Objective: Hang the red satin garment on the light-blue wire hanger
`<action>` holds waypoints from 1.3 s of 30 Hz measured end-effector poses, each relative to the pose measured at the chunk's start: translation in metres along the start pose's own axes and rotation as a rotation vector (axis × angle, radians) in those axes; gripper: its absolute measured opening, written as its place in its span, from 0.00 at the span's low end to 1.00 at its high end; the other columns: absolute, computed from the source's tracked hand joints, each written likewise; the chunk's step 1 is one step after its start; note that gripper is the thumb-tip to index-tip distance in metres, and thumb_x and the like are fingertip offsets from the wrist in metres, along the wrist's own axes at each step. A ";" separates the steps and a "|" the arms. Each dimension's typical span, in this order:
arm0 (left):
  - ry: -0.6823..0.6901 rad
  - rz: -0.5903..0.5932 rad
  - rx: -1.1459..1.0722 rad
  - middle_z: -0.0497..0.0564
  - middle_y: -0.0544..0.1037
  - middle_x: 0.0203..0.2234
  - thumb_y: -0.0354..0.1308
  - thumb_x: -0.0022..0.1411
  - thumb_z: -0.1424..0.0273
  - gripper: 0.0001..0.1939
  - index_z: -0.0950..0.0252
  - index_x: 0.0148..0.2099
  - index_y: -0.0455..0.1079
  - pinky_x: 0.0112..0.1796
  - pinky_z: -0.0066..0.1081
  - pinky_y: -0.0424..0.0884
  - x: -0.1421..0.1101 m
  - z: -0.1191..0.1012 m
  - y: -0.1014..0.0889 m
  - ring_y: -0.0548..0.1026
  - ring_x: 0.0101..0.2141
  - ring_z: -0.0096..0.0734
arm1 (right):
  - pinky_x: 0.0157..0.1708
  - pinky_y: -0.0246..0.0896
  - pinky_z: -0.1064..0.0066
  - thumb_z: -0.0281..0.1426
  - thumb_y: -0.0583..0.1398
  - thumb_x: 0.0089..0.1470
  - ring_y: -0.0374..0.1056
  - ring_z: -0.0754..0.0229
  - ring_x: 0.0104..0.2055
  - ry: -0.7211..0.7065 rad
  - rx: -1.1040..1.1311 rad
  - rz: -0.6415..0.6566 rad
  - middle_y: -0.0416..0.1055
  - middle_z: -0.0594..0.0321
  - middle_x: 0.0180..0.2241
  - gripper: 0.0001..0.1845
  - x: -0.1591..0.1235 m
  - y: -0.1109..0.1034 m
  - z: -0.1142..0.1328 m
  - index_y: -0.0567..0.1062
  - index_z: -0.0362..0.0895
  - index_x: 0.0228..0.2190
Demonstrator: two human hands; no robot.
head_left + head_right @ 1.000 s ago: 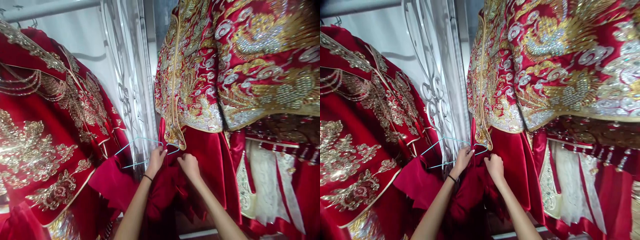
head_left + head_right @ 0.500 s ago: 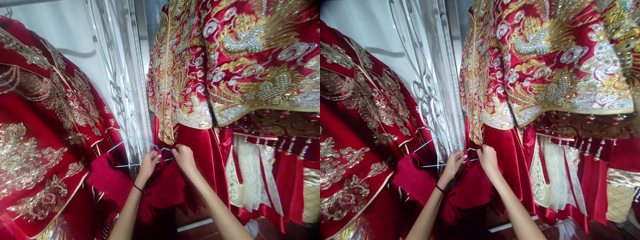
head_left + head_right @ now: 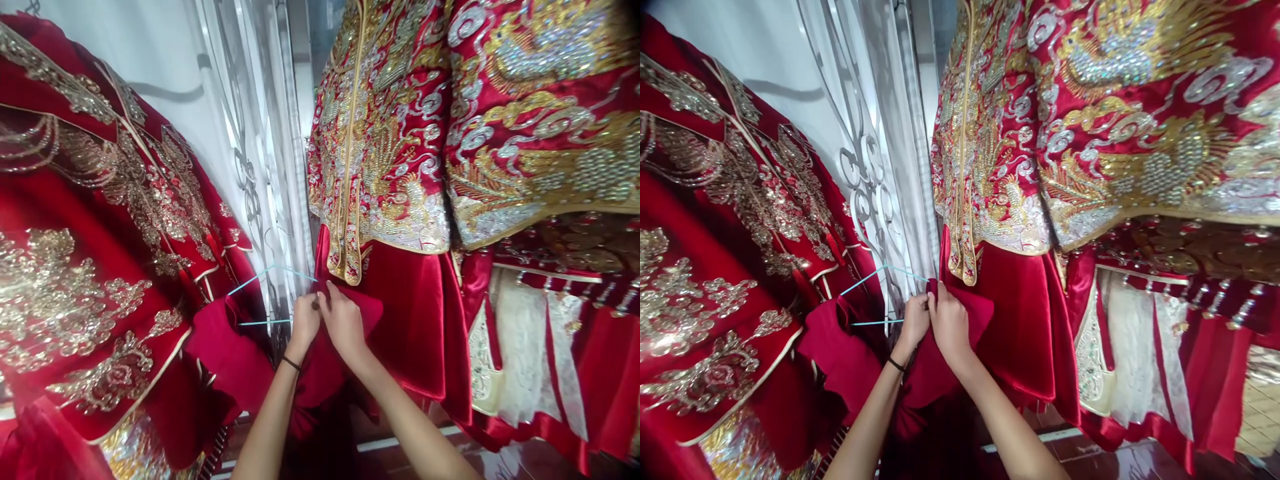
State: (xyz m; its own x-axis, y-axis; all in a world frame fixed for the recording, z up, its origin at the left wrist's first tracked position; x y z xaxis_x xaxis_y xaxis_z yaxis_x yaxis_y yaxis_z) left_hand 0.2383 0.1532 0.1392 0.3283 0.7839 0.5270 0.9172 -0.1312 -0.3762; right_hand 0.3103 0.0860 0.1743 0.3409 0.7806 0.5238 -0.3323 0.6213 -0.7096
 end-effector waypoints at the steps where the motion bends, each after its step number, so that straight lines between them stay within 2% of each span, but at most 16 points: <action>1: 0.003 0.022 0.017 0.45 0.66 0.13 0.47 0.53 0.71 0.15 0.66 0.17 0.61 0.23 0.26 0.58 -0.002 -0.002 0.000 0.61 0.19 0.25 | 0.30 0.59 0.70 0.34 0.46 0.59 0.70 0.55 0.33 0.006 0.005 -0.006 0.74 0.50 0.35 0.21 0.000 0.001 -0.007 0.66 0.38 0.50; 4: 0.039 0.114 0.069 0.49 0.75 0.22 0.50 0.54 0.70 0.11 0.65 0.25 0.71 0.31 0.30 0.66 -0.012 -0.013 -0.010 0.70 0.27 0.32 | 0.32 0.58 0.69 0.34 0.48 0.58 0.70 0.55 0.32 0.044 0.018 0.003 0.75 0.53 0.31 0.21 0.006 0.003 -0.026 0.68 0.39 0.48; 6: 0.071 0.082 0.177 0.52 0.78 0.31 0.49 0.57 0.69 0.12 0.63 0.34 0.74 0.39 0.34 0.66 -0.023 -0.022 -0.033 0.72 0.35 0.36 | 0.32 0.58 0.69 0.34 0.49 0.57 0.70 0.55 0.32 0.047 0.015 0.019 0.75 0.55 0.29 0.20 0.010 0.005 -0.033 0.70 0.41 0.47; 8: 0.084 -0.142 0.354 0.54 0.78 0.34 0.47 0.59 0.67 0.14 0.63 0.37 0.74 0.44 0.37 0.65 -0.035 -0.028 -0.070 0.72 0.38 0.37 | 0.31 0.58 0.69 0.34 0.50 0.56 0.69 0.55 0.32 0.039 -0.005 0.029 0.74 0.55 0.32 0.20 0.012 0.006 -0.036 0.69 0.43 0.48; 11: 0.002 -0.607 0.663 0.57 0.74 0.41 0.47 0.59 0.65 0.16 0.65 0.45 0.70 0.49 0.42 0.61 -0.049 -0.027 -0.132 0.68 0.44 0.42 | 0.32 0.59 0.67 0.34 0.50 0.56 0.67 0.53 0.38 0.004 -0.026 -0.014 0.71 0.53 0.40 0.20 0.009 0.008 -0.034 0.68 0.42 0.49; 12: -0.058 -0.684 0.738 0.59 0.72 0.44 0.48 0.58 0.64 0.19 0.67 0.48 0.67 0.49 0.43 0.59 -0.052 -0.023 -0.148 0.67 0.46 0.44 | 0.34 0.59 0.66 0.33 0.50 0.55 0.66 0.52 0.40 -0.025 -0.023 -0.052 0.70 0.52 0.42 0.20 0.008 0.007 -0.032 0.69 0.41 0.48; 14: -0.208 -0.674 0.810 0.63 0.69 0.45 0.50 0.55 0.60 0.25 0.70 0.51 0.63 0.49 0.46 0.59 -0.056 -0.014 -0.167 0.65 0.47 0.48 | 0.40 0.58 0.63 0.32 0.51 0.55 0.63 0.50 0.44 -0.089 0.004 -0.158 0.68 0.50 0.43 0.20 0.005 0.006 -0.023 0.70 0.39 0.47; 16: -0.352 -0.604 0.846 0.65 0.68 0.43 0.51 0.53 0.55 0.30 0.72 0.50 0.62 0.46 0.47 0.61 -0.060 -0.007 -0.171 0.65 0.46 0.52 | 0.44 0.56 0.61 0.31 0.51 0.55 0.62 0.50 0.44 -0.178 0.074 -0.230 0.68 0.51 0.43 0.18 0.002 0.006 -0.007 0.71 0.38 0.44; 19: -0.457 -0.672 0.968 0.68 0.64 0.43 0.53 0.48 0.49 0.34 0.74 0.47 0.62 0.43 0.50 0.62 -0.069 -0.009 -0.161 0.63 0.46 0.58 | 0.43 0.57 0.64 0.27 0.49 0.55 0.63 0.55 0.41 -0.410 0.213 -0.136 0.71 0.55 0.38 0.15 -0.001 0.010 0.035 0.74 0.41 0.38; 22: -0.406 -0.662 1.016 0.66 0.63 0.42 0.53 0.49 0.51 0.28 0.71 0.44 0.62 0.41 0.49 0.63 -0.075 -0.015 -0.155 0.64 0.44 0.56 | 0.48 0.54 0.64 0.24 0.51 0.54 0.60 0.56 0.47 -0.739 0.259 -0.030 0.69 0.56 0.45 0.14 0.002 0.012 0.085 0.73 0.43 0.40; 24: -0.330 -0.533 0.945 0.60 0.64 0.39 0.50 0.54 0.56 0.19 0.67 0.39 0.63 0.39 0.45 0.65 -0.077 -0.015 -0.159 0.67 0.40 0.47 | 0.52 0.50 0.61 0.24 0.53 0.53 0.56 0.54 0.53 -0.933 0.206 -0.006 0.64 0.56 0.51 0.15 0.010 0.012 0.115 0.72 0.42 0.42; 26: -0.265 -0.413 0.851 0.55 0.64 0.37 0.47 0.56 0.61 0.12 0.65 0.32 0.65 0.39 0.39 0.66 -0.079 -0.015 -0.169 0.69 0.36 0.39 | 0.49 0.52 0.61 0.25 0.55 0.51 0.58 0.53 0.51 -1.051 0.113 0.130 0.68 0.55 0.47 0.13 0.022 0.015 0.136 0.73 0.42 0.39; 29: -0.235 -0.344 0.815 0.53 0.66 0.36 0.46 0.57 0.65 0.13 0.64 0.25 0.65 0.39 0.36 0.65 -0.081 -0.016 -0.187 0.69 0.37 0.36 | 0.35 0.59 0.68 0.28 0.58 0.48 0.67 0.55 0.39 -1.054 0.000 0.432 0.73 0.59 0.35 0.09 0.040 0.027 0.153 0.75 0.44 0.33; 31: -0.216 -0.323 0.807 0.52 0.67 0.33 0.47 0.56 0.66 0.14 0.64 0.21 0.64 0.41 0.37 0.63 -0.080 -0.017 -0.197 0.67 0.38 0.36 | 0.29 0.58 0.71 0.29 0.59 0.47 0.69 0.57 0.35 -1.008 -0.020 0.524 0.73 0.60 0.32 0.06 0.045 0.034 0.160 0.75 0.45 0.31; 35: -0.223 -0.332 0.584 0.49 0.65 0.23 0.46 0.54 0.66 0.16 0.64 0.16 0.57 0.37 0.34 0.63 -0.075 -0.016 -0.210 0.65 0.30 0.31 | 0.27 0.57 0.72 0.33 0.60 0.46 0.69 0.56 0.34 -0.949 0.031 0.571 0.73 0.59 0.32 0.08 0.036 0.039 0.173 0.75 0.43 0.30; 39: -0.183 -0.454 0.422 0.51 0.68 0.26 0.50 0.52 0.66 0.15 0.64 0.16 0.56 0.37 0.31 0.62 -0.071 -0.022 -0.215 0.66 0.32 0.31 | 0.29 0.59 0.69 0.27 0.53 0.51 0.70 0.54 0.36 -0.902 0.087 0.402 0.73 0.55 0.35 0.25 0.020 0.036 0.181 0.61 0.43 0.52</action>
State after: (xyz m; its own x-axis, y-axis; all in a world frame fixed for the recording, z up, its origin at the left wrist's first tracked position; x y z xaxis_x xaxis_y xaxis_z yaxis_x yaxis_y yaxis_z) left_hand 0.0226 0.1125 0.1992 -0.1494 0.8010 0.5797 0.7758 0.4585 -0.4335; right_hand 0.1464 0.1361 0.2445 -0.5962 0.6715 0.4400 -0.3524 0.2735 -0.8950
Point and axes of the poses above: each hand's wrist, its own x-axis towards the middle knuckle, its own y-axis out of the palm, z = x × y, the point moved 2 cm from there along x, towards the middle knuckle
